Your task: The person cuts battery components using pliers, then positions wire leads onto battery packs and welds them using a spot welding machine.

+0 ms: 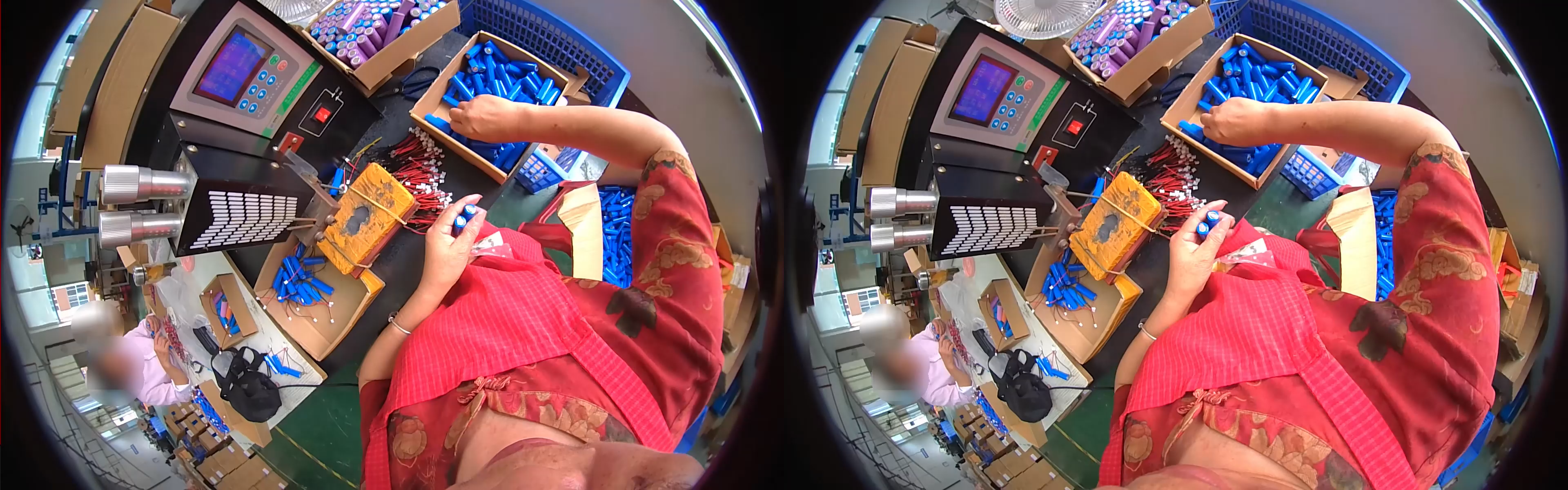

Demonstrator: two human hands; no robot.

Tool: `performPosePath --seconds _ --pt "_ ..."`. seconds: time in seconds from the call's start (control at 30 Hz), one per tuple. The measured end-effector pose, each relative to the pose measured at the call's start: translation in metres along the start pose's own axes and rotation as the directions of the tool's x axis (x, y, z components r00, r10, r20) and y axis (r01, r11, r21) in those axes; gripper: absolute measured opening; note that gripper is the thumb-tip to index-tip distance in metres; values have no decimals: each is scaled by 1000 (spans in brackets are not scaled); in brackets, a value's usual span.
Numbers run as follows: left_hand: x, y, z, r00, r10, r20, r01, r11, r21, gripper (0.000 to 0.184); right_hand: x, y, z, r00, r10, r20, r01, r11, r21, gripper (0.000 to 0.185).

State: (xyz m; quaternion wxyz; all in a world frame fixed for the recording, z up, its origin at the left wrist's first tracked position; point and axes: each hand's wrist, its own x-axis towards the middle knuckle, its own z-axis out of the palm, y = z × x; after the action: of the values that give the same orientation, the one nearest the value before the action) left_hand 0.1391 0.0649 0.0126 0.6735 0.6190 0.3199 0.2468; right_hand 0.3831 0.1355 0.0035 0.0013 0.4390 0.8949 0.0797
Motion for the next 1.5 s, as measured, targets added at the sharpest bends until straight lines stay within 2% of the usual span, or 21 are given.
performPosePath --seconds 0.1,0.13,0.17,0.2,0.27,0.33,0.43,0.53,0.63,0.77,0.83,0.87,0.93,1.03,1.13,1.2,1.23,1.27,1.4,1.43,1.5 --pt "-2 4 -7 984 174 -35 -166 972 165 25 1 4 3 997 80 -22 -77 990 117 11" --pt "-3 2 -8 984 173 -42 -164 973 165 25 -1 5 6 992 107 -71 -94 981 173 11" --pt "-4 0 -9 990 133 -49 -126 985 115 26 -2 6 6 983 140 -118 -111 968 225 12" --pt "-3 0 -9 994 96 -51 -93 994 66 26 -5 0 -11 971 235 -39 -213 931 295 19" --pt "-3 7 -3 997 -53 -61 35 963 -269 27 -13 -8 -22 929 354 -106 -251 816 521 25" --pt "-1 9 -2 997 -54 -61 33 952 -304 30 -20 -21 -43 914 374 -159 -161 693 703 26" --pt "0 15 1 991 -122 -62 86 908 -409 30 -29 -42 -56 924 353 -145 -111 613 783 29" --pt "0 15 2 982 -187 18 155 751 -642 29 -34 -60 -70 937 319 -140 -73 573 817 27" --pt "-5 15 5 984 -180 -15 121 718 -685 28 -37 -75 -77 944 321 -73 -109 516 849 24" --pt "-12 7 7 987 -162 -21 84 617 -782 28 -32 -101 -83 935 341 -98 -56 415 908 22" --pt "-17 4 5 989 -143 46 114 511 -852 29 -31 -114 -81 931 360 -65 -95 410 907 22" --pt "-20 4 5 988 -139 69 124 440 -889 30 -33 -119 -77 939 329 -103 -84 508 857 24" --pt "-24 2 6 989 -121 81 129 470 -873 31 -31 -132 -78 935 323 -145 -119 672 731 30" --pt "-30 -9 2 973 -198 117 198 456 -868 24 -34 -138 -92 963 269 31 -243 807 538 42" --pt "-35 -14 -6 952 -268 150 260 442 -858 19 -41 -134 -83 978 195 -77 -110 788 606 46" --pt "-38 -10 -13 929 -291 227 341 441 -830 22 -43 -134 -87 983 177 -47 -115 796 595 46" --pt "-40 -5 -13 923 -279 264 365 421 -831 28 -42 -135 -89 991 122 -59 -77 867 493 45" --pt "-43 -2 -12 927 -261 269 363 445 -819 30 -41 -136 -92 996 65 -62 -36 922 386 45" --pt "-52 -8 -7 932 -255 259 361 561 -745 38 -28 -146 -94 998 -67 -15 67 907 417 46" --pt "-54 -9 -6 931 -289 221 359 620 -698 41 -25 -148 -95 999 -36 -24 42 885 464 47" --pt "-56 -20 -7 939 -283 195 335 628 -702 45 -19 -148 -95 995 67 -73 -16 838 545 42"
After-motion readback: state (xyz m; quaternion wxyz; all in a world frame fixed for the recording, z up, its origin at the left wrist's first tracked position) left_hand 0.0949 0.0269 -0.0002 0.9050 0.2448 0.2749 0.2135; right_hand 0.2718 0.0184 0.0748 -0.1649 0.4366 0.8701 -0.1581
